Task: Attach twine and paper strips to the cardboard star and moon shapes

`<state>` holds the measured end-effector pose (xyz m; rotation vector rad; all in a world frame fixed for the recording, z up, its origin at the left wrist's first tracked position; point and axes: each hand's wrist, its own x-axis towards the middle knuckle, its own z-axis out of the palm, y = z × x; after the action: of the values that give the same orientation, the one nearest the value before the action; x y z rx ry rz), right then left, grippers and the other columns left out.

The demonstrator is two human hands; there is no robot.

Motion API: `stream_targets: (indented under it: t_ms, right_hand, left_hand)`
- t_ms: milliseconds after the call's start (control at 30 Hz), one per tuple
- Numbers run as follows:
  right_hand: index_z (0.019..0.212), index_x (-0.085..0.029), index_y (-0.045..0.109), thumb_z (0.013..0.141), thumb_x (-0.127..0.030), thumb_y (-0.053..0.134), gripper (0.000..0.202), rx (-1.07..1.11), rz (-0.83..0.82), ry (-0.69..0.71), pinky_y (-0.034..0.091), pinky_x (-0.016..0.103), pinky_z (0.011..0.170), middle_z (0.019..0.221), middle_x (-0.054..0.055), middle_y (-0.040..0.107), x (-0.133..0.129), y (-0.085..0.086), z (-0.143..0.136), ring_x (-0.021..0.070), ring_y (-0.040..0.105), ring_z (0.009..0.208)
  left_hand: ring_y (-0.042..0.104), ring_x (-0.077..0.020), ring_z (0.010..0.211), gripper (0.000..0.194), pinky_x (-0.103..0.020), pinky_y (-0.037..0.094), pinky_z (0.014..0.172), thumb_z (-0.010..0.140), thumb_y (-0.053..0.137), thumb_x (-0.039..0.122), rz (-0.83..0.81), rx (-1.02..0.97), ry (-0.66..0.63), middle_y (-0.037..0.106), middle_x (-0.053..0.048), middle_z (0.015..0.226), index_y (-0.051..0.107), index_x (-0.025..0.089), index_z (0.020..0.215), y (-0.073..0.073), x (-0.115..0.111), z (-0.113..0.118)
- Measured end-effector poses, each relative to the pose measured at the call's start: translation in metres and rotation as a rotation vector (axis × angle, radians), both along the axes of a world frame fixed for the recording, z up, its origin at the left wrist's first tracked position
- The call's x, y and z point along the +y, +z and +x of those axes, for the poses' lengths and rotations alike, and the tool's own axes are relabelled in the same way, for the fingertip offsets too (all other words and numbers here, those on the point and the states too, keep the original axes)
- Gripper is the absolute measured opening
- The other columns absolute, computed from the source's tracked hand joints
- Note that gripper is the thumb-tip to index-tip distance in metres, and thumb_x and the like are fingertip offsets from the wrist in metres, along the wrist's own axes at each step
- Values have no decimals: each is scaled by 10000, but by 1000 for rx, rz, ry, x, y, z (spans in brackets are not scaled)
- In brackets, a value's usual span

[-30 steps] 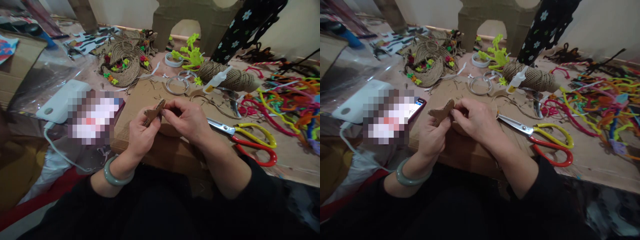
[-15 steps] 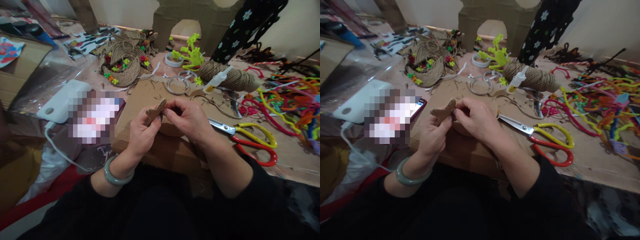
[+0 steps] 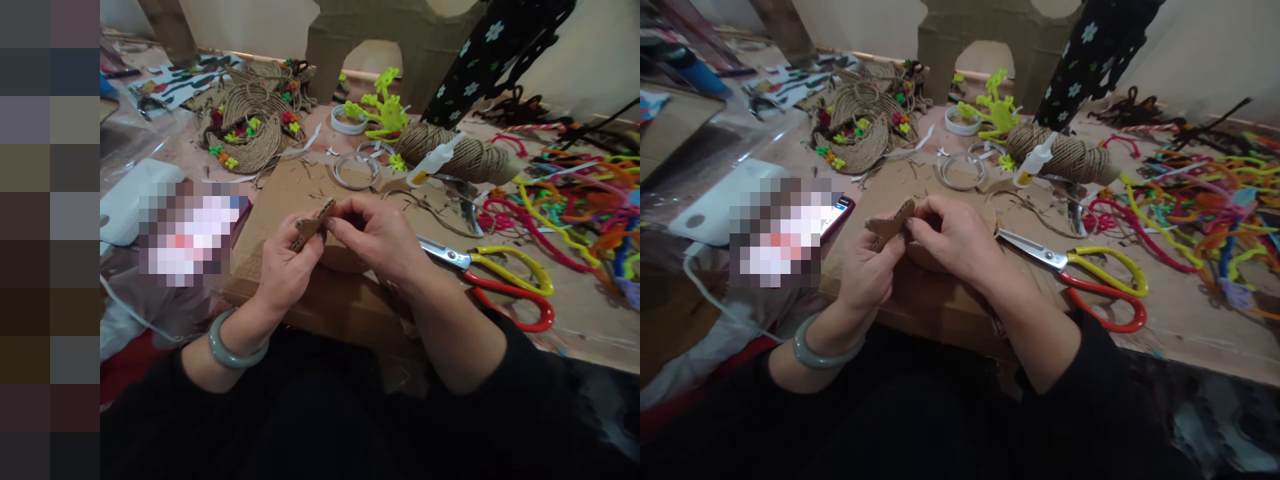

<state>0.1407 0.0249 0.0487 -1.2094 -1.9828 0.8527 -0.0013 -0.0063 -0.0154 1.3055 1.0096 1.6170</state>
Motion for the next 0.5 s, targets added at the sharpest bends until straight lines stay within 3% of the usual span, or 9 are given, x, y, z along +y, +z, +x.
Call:
stream_targets:
  t_ms: [500]
  right_hand:
    - [825, -155, 669, 817, -282, 550, 174, -27, 4, 6, 347, 244, 619, 715, -6, 629, 2, 0, 1, 95, 487, 636]
  left_hand:
    - [663, -168, 1012, 197, -293, 494, 957, 826, 682, 318, -69, -28, -3, 716, -17, 1021, 742, 265, 1006, -1, 1, 1]
